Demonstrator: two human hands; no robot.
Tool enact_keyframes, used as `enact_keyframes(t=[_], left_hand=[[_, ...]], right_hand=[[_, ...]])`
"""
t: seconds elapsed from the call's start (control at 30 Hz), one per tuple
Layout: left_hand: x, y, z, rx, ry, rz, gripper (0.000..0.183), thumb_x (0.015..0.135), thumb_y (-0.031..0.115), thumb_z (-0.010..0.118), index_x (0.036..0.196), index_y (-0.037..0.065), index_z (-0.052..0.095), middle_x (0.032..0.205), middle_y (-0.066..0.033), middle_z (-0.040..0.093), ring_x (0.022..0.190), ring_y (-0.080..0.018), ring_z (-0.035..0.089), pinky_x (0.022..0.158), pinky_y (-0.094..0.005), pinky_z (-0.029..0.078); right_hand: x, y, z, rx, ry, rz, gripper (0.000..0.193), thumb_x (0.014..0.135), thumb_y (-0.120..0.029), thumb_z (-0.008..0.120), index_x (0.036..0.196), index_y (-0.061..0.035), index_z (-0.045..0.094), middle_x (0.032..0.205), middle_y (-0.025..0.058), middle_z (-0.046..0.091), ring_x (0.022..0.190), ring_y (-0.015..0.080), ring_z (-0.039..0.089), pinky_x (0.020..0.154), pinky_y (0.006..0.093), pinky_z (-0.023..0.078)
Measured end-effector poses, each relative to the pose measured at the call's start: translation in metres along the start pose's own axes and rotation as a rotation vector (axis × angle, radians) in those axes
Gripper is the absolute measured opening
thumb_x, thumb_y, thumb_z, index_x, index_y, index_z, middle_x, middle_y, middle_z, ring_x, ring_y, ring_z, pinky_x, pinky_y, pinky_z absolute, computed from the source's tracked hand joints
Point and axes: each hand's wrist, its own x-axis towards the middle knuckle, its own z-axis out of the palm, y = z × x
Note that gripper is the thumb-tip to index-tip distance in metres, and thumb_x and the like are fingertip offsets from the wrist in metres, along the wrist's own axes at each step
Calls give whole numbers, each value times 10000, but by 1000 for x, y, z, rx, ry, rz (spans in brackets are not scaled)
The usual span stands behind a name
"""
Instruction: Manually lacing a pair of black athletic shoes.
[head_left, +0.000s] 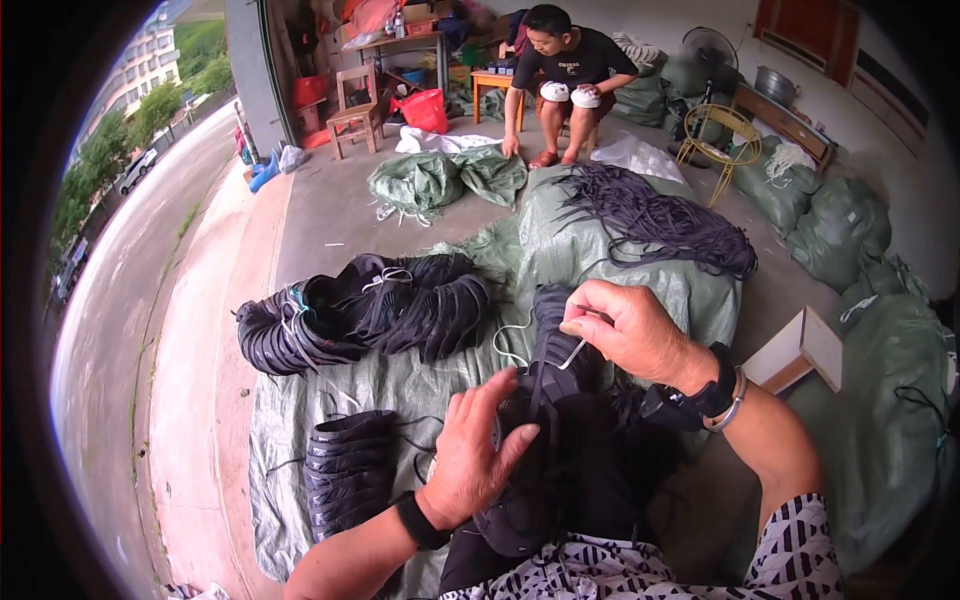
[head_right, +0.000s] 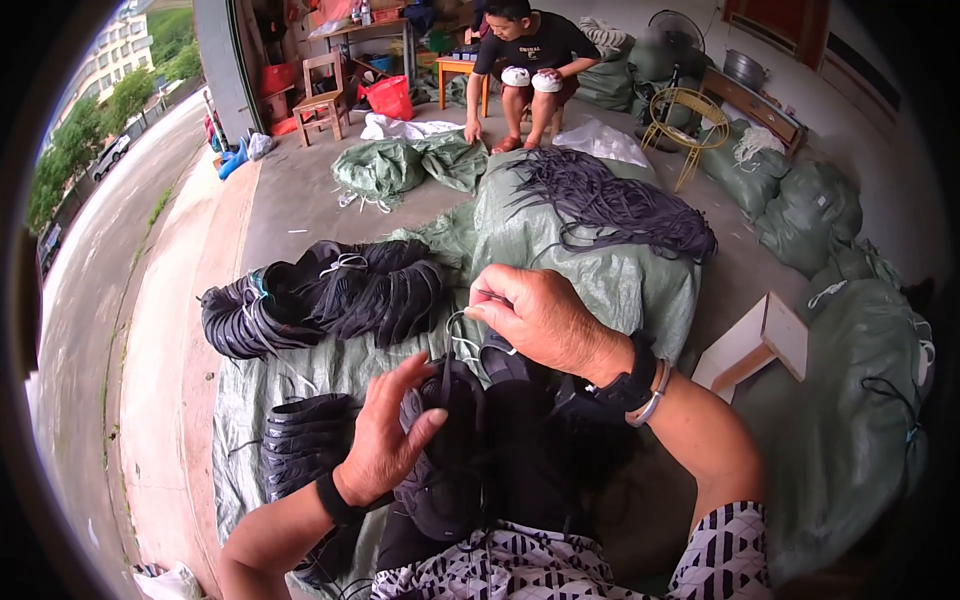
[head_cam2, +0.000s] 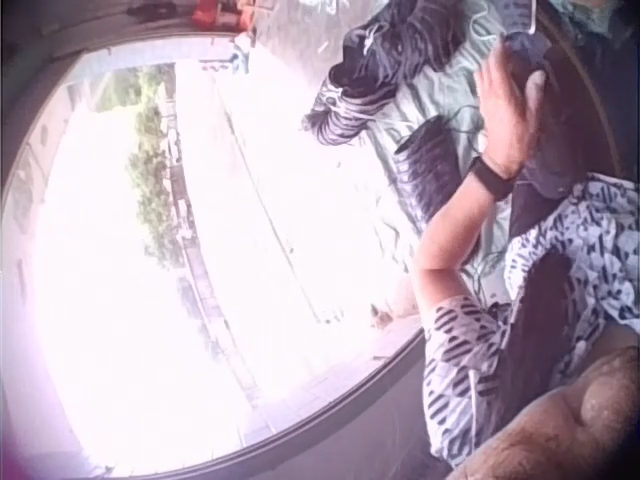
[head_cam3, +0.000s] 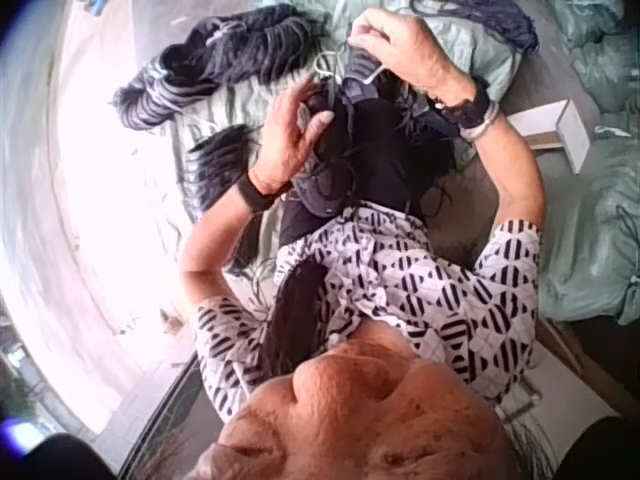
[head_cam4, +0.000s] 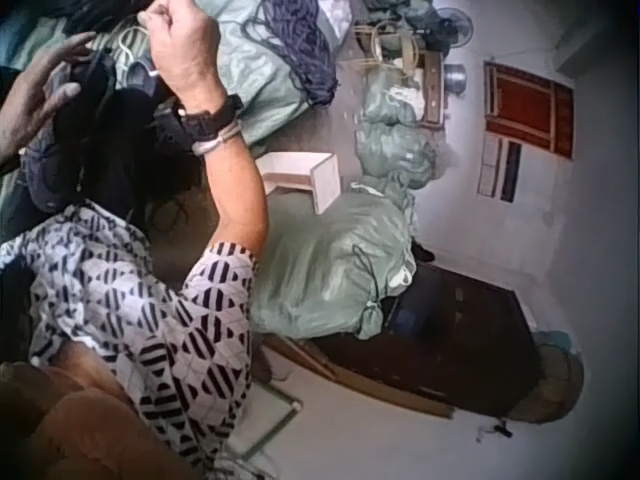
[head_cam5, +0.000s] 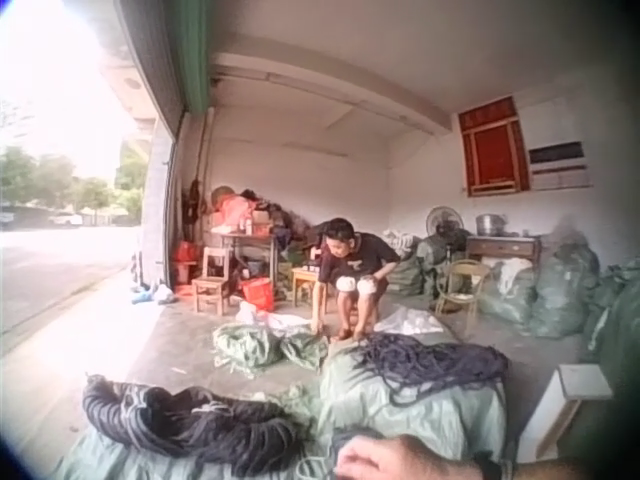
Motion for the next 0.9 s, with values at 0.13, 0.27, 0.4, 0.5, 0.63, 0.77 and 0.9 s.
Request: enact_keyframes(t=[0.13, 0.27, 0.4, 0.5, 0.63, 0.77, 0.9], left_hand=[[22, 22, -1, -730, -205, -288, 270, 972, 220, 503, 1110, -1, 573, 806, -43, 603, 740, -128, 579, 738, -275, 481], [25, 38, 0, -982, -19, -401, 245, 1000, 194, 446, 1046, -11, 573, 761, -32, 592, 685, -79, 561, 637, -217, 493], [25, 46, 1, -880, -4, -419, 268, 1003, 234, 433, 1033, 7, 571, 777, -54, 608, 641, -97, 577, 589, -227, 502], [28, 49, 5, -898, 32, -404, 258, 998, 236, 446, 1026, 14, 575, 798, -51, 614, 651, -90, 579, 576, -228, 510], [25, 52, 9, -825, 7, -374, 243, 993, 229, 460, 1011, 17, 578, 806, -42, 615, 661, -83, 577, 550, -221, 509], [24, 55, 12, -751, -31, -389, 238, 989, 215, 471, 977, 3, 578, 797, -26, 605, 653, -78, 571, 538, -212, 504], [19, 49, 13, -730, -49, -403, 228, 984, 181, 481, 984, -20, 587, 829, -22, 606, 690, -82, 574, 594, -230, 504]], right_hand=[[-8, -28, -3, 138, -92, 13, 89, 851, -99, 638, 848, -30, 582, 680, 46, 579, 607, 142, 552, 564, 274, 438], [-16, -29, -5, 292, -153, 157, 128, 890, -152, 587, 866, -26, 597, 648, 53, 592, 599, 149, 578, 562, 286, 446], [-23, -22, -5, 603, -189, 289, 286, 957, -278, 478, 955, -23, 608, 762, 20, 616, 658, 84, 575, 566, 229, 424], [-28, -27, 2, 859, -193, 336, 397, 981, -384, 425, 1074, -39, 599, 946, 11, 620, 876, 94, 580, 704, 255, 448], [-32, -39, 20, 1057, -222, 269, 405, 985, -365, 436, 1124, -7, 566, 838, 29, 593, 697, 100, 567, 619, 258, 470], [-35, -43, 34, 978, -193, 344, 388, 989, -336, 439, 1114, -8, 605, 854, 10, 596, 654, 53, 512, 563, 201, 433], [-37, -46, 41, 948, -125, 376, 376, 996, -315, 426, 1092, -8, 622, 891, 26, 617, 724, 59, 535, 632, 216, 452]])
